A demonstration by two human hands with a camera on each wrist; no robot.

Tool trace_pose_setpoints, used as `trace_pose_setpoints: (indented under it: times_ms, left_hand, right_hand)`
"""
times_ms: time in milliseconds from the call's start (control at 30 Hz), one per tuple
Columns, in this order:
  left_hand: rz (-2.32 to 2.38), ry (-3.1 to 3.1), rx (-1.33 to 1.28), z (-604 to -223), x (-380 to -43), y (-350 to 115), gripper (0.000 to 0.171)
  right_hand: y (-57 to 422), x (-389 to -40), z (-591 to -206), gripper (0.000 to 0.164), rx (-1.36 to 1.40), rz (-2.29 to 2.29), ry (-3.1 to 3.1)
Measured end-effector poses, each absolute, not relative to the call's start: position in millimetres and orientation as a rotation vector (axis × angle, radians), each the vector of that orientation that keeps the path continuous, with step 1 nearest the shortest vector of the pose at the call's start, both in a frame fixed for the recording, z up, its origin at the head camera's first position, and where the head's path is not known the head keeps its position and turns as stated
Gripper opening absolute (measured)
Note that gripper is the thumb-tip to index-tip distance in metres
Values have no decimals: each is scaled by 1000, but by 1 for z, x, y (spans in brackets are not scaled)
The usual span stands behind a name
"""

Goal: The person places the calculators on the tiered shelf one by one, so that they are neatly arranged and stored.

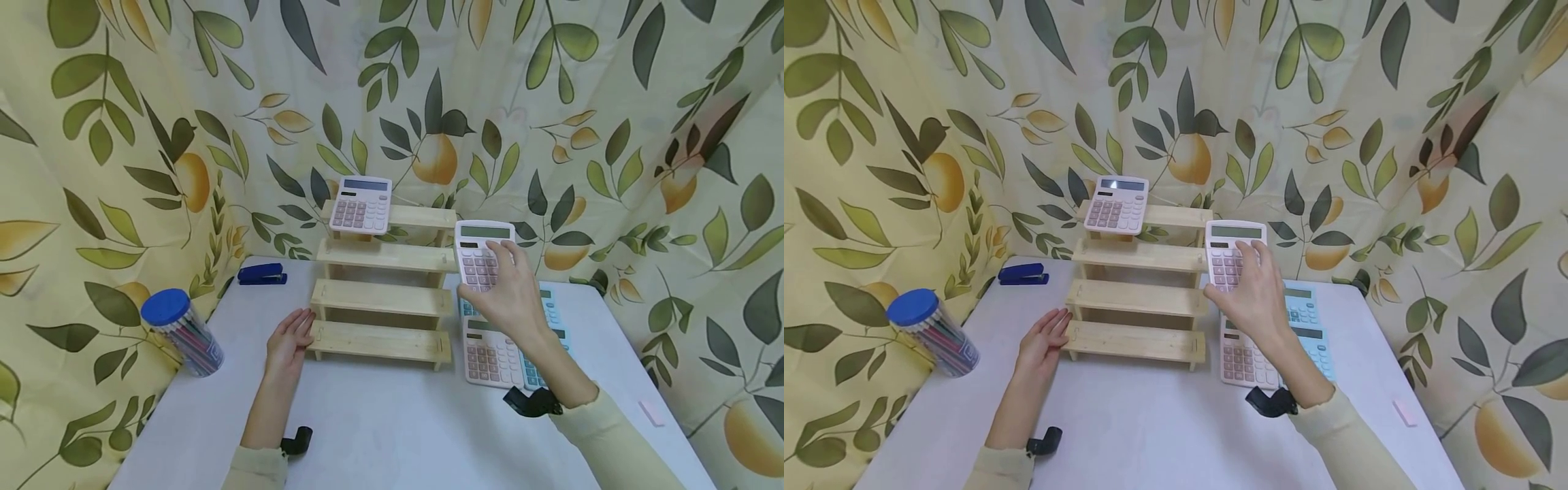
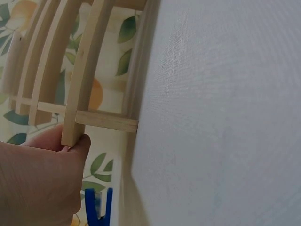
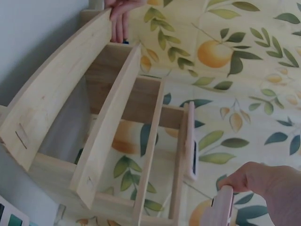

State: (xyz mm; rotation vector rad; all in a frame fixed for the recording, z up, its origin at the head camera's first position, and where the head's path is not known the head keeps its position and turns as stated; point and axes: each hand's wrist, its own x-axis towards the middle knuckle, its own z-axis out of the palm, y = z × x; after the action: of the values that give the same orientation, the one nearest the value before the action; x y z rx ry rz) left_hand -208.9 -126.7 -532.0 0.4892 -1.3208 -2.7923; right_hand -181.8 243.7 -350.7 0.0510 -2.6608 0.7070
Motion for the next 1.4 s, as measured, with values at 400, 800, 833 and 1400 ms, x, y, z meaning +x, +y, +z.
trace_pose_setpoints:
  times_ms: [400, 800, 833, 1400]
  left_hand:
    - [-2793, -1312, 493, -533, -209, -119, 81]
    - [-2794, -1313, 498, -533, -210, -119, 81]
    - [-2790, -1318, 505, -533, -210, -119, 81]
    - [-2778, -1336, 505, -531, -211, -126, 82]
  right_hand:
    - [247, -190, -345, 91, 61, 699, -2655]
    - [244, -204, -337, 91, 83, 716, -2642]
    - [243, -205, -337, 92, 86, 717, -2643]
    - [219, -235, -327, 90, 118, 738, -2655]
